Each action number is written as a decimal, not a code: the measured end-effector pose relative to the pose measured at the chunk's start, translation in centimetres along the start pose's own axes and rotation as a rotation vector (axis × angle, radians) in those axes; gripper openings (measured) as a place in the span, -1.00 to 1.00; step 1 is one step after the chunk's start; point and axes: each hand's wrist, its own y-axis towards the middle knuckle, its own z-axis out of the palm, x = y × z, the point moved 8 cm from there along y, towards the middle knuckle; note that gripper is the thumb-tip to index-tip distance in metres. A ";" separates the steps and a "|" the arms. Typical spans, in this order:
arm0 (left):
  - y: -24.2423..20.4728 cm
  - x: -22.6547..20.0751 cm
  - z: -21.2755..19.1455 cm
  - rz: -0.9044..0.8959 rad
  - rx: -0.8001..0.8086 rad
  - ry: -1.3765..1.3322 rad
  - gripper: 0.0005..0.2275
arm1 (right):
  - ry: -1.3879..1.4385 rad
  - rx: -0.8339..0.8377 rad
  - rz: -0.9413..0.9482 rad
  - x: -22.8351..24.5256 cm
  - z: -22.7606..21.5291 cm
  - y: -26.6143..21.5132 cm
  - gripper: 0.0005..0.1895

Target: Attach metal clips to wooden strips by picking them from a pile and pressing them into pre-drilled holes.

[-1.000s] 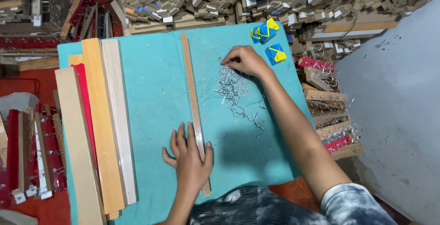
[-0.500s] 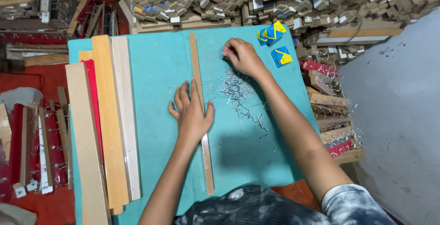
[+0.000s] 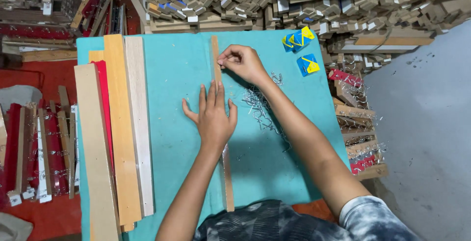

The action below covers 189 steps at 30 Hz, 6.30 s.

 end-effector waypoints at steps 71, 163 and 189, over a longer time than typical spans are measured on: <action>0.2 8.0 1.9 -0.486 0.339 -0.762 -0.59 | 0.020 -0.053 0.109 -0.7 1.6 -5.3 -0.94; 9.5 3.6 -2.2 -0.345 0.083 -1.058 -0.70 | 0.289 -0.122 -0.247 10.2 -0.1 -11.0 -0.93; 8.8 2.3 -4.2 -0.476 0.170 -0.744 -0.61 | -0.536 -0.510 -0.560 19.0 -1.7 -9.5 -0.91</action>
